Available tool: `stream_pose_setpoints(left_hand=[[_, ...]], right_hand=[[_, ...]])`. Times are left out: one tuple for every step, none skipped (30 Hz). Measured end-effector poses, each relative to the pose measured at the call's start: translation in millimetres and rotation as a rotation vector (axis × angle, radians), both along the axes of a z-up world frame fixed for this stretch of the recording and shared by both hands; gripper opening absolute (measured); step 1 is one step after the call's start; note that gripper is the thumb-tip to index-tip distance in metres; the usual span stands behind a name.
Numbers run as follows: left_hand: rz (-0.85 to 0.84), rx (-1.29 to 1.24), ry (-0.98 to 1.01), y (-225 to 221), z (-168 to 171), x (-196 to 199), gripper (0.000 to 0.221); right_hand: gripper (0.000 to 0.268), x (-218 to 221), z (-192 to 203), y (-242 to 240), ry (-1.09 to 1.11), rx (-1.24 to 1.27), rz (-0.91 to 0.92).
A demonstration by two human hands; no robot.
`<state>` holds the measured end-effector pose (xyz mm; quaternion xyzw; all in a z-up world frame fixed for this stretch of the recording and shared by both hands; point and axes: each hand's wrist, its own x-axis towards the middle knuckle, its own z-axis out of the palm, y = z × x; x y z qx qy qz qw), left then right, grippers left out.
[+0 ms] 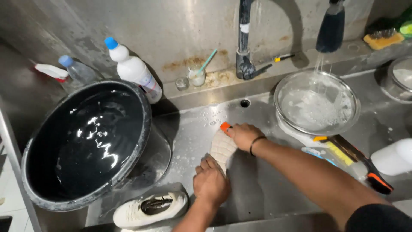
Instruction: The person is cleaning the soles of white sneakers using a brush, sponge, and cleaning solution in a stainless steel sink.
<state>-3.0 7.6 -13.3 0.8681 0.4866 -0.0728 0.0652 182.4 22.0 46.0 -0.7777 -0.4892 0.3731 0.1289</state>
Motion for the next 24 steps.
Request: stream_pose_setpoints(left_hand=[[0.02,-0.022,0.013,-1,2,0,0.096],[0.041,-0.044,0.025,-1,3,-1,0.099],[0.045,-0.046,0.02,2,5,0,0.099],[0.064,-0.085,0.023,5,7,1,0.095],[0.08,-0.129,0.031,6,8,-1,0.091],[0.081,-0.135,0.032,3,8,0,0.091],[0.058,-0.116,0.016,3,9,0,0.089],[0.034,-0.097,0.0,1,10,1,0.088],[0.034,-0.085,-0.004,2,12,3,0.088],[0.051,-0.087,-0.009,4,13,5,0.093],[0.067,-0.102,-0.006,2,13,4,0.099],[0.064,-0.102,-0.004,5,16,2,0.099],[0.076,-0.153,-0.009,4,19,1,0.091],[0.087,-0.204,-0.014,3,22,-1,0.084],[0.088,-0.209,-0.011,1,15,-2,0.084],[0.075,-0.121,-0.05,-3,10,-2,0.084],[0.055,-0.016,-0.096,2,6,1,0.084],[0.048,-0.005,-0.101,4,2,2,0.084],[0.044,0.008,-0.067,3,-2,0,0.084],[0.04,0.021,-0.033,3,-6,-2,0.085],[0.046,0.015,-0.037,4,-6,-1,0.085],[0.031,0.014,-0.033,4,-7,-1,0.086],[0.01,0.014,-0.022,4,-8,-3,0.088],[0.01,0.009,-0.019,1,-12,-4,0.088]], right_hand=[[0.052,6,-37,10,-0.181,0.098,0.148],[0.037,13,-74,22,-0.363,0.196,0.294],[0.037,-5,-63,4,-0.367,0.195,0.299],[0.037,-24,-52,-14,-0.332,0.246,0.237],[0.042,-44,-42,-35,-0.291,0.292,0.171],[0.042,-32,-30,-23,-0.289,0.287,0.174],[0.046,-20,-18,-10,-0.264,0.197,0.264],[0.057,-7,-5,2,-0.238,0.107,0.355],[0.057,-5,-16,11,-0.244,0.118,0.353],[0.033,-1,-27,21,-0.311,0.146,0.344],[0.016,-1,-40,28,-0.369,0.162,0.333],[0.016,-16,-47,16,-0.368,0.161,0.33],[0.027,-31,-53,4,-0.473,0.267,0.338],[0.046,-46,-59,-10,-0.578,0.375,0.345],[0.046,-29,-43,0,-0.574,0.371,0.346],[0.053,-12,-27,9,-0.393,0.173,0.24],[0.061,10,-7,25,-0.219,-0.008,0.125],[0.061,6,-8,25,-0.224,0.003,0.117],[0.042,-1,-11,23,-0.275,0.02,0.219],[0.026,-9,-15,22,-0.325,0.037,0.32],[0.026,-16,-24,11,-0.327,0.032,0.327],[0.032,-24,-33,1,-0.5,0.186,0.446],[0.042,-34,-43,-12,-0.665,0.343,0.557],[0.042,-21,-31,-3,-0.661,0.339,0.558]])
